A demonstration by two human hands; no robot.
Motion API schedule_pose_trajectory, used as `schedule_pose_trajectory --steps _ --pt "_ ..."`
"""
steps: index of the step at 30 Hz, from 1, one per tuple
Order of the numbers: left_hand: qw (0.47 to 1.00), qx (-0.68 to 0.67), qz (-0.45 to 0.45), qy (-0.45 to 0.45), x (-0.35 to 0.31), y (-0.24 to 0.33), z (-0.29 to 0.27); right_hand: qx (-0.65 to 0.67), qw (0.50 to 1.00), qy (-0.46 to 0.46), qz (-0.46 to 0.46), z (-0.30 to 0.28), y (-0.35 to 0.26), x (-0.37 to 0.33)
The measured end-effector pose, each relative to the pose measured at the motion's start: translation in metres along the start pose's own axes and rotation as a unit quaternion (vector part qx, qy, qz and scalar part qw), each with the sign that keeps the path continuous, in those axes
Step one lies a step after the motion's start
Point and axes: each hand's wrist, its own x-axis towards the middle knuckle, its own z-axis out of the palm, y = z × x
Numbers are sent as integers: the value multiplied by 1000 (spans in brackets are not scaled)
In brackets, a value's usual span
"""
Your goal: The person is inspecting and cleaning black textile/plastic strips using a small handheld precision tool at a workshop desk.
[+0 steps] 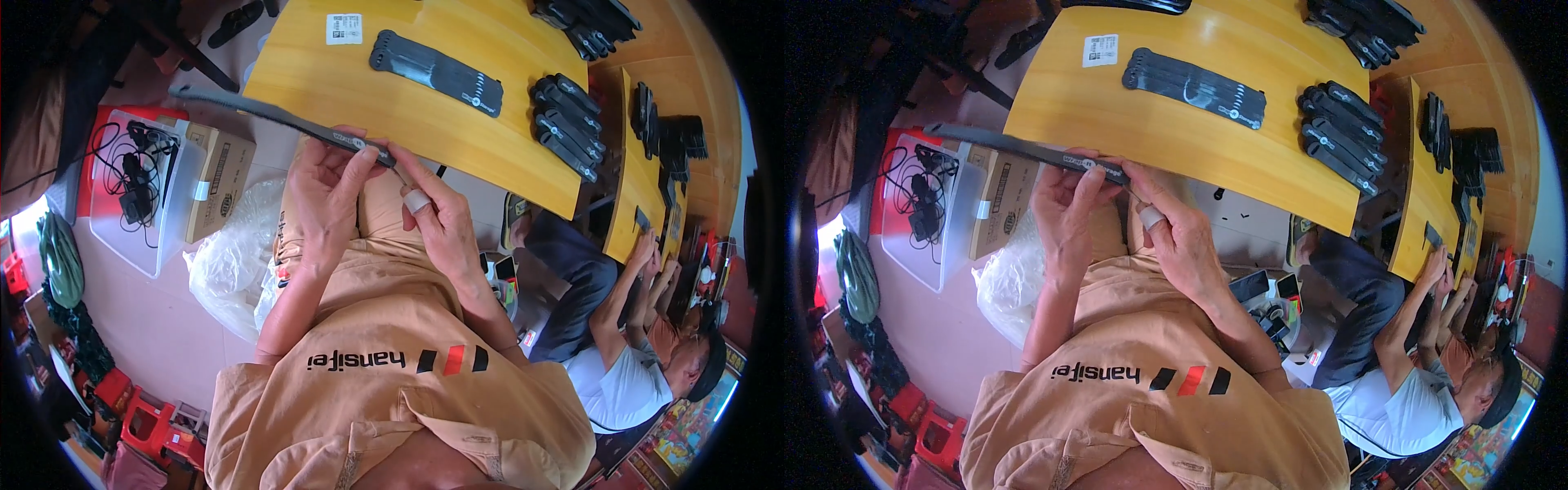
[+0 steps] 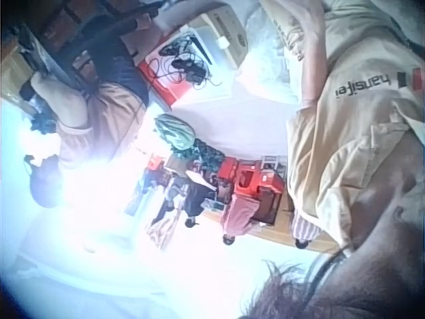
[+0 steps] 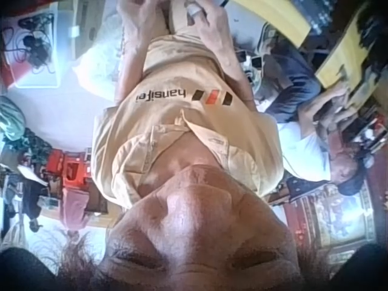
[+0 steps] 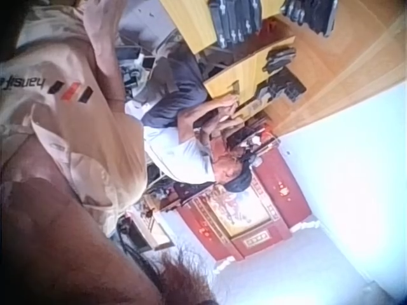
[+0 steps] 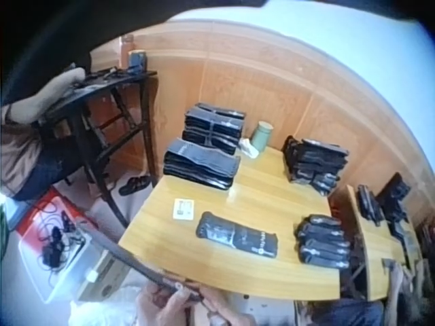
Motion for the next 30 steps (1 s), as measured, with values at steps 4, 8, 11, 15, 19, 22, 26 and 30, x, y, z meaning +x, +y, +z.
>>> schedule_pose_trajectory --steps 4,8,11,15,19,22,26,30 --pt "999 19 46 13 -5 -6 8 54 998 7 21 1 0 0" --pt "996 -2 89 21 -10 -13 13 110 993 20 24 7 2 -1" --pt "992 32 121 30 -11 -18 12 132 991 28 22 8 4 -2" --pt "996 39 84 15 -10 -14 13 -48 993 76 -79 7 13 -2" --pt "998 -59 16 -11 -5 -11 10 -197 966 103 -134 4 20 -3" --pt "992 -102 -76 15 -2 -13 6 -322 932 90 -140 6 15 -6" --pt "993 -23 -110 27 -5 -23 3 -306 937 110 -132 10 19 -6" --pt "996 10 -79 43 -9 -26 8 -249 949 138 -132 14 20 -6"
